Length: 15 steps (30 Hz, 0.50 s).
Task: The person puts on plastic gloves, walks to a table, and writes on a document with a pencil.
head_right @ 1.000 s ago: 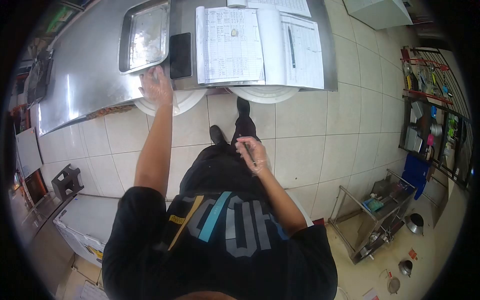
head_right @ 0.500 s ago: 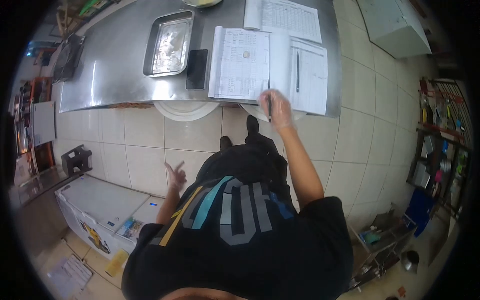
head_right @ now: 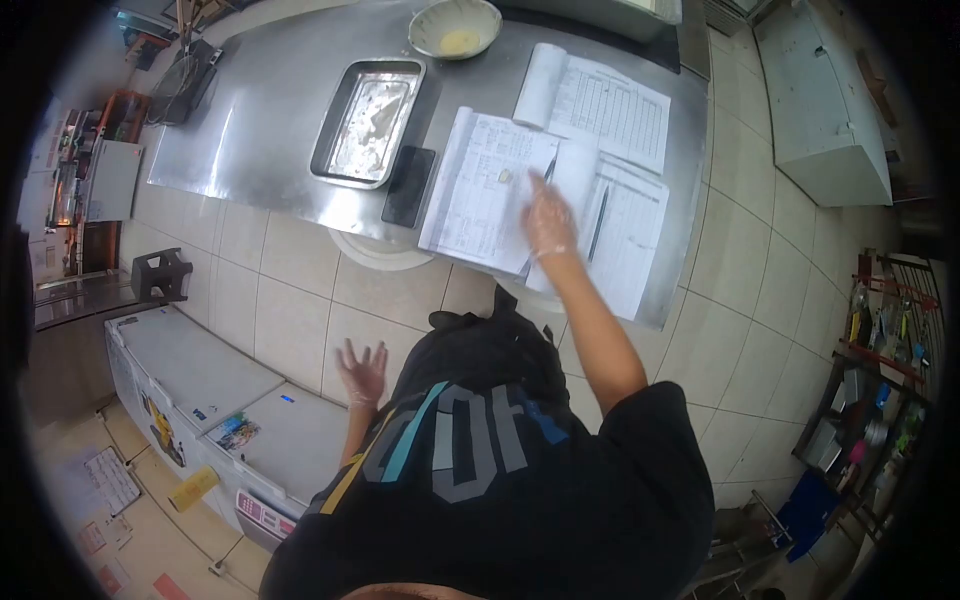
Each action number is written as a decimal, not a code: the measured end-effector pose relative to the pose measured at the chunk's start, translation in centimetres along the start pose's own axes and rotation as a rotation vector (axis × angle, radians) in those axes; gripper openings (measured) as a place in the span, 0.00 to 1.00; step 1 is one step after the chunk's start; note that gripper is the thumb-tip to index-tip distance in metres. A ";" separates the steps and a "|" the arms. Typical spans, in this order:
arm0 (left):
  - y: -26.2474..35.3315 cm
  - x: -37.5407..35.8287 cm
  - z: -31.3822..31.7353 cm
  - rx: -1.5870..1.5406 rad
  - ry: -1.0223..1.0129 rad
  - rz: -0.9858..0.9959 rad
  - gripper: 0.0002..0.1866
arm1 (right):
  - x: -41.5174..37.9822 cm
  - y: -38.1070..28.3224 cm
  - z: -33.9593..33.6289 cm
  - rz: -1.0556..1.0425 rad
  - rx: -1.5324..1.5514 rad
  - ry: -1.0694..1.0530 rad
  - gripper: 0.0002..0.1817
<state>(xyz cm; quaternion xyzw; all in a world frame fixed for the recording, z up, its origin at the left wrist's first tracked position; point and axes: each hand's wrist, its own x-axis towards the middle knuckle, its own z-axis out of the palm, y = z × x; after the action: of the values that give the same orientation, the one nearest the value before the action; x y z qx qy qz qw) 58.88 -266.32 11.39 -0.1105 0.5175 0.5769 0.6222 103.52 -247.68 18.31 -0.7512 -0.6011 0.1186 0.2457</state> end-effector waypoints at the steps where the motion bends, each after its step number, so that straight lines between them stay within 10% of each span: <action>1: 0.6 -0.8 3.2 -0.105 -0.063 0.018 0.48 | -0.1 -2.3 -2.1 0.020 -0.007 -0.213 0.19; 7: 1.5 -1.5 18.0 -0.318 -0.483 -0.025 0.52 | -7.9 -12.4 -1.3 -0.174 0.567 -0.654 0.23; 15: 3.2 -1.5 26.5 -0.349 -0.461 -0.074 0.51 | -9.4 -22.4 -0.6 -0.649 0.269 -0.892 0.20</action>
<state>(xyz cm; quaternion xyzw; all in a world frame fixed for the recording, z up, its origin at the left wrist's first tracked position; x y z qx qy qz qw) 70.19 -246.78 25.65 -0.1009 0.2508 0.6441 0.7156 82.51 -253.35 29.15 -0.3670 -0.8264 0.4183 0.0856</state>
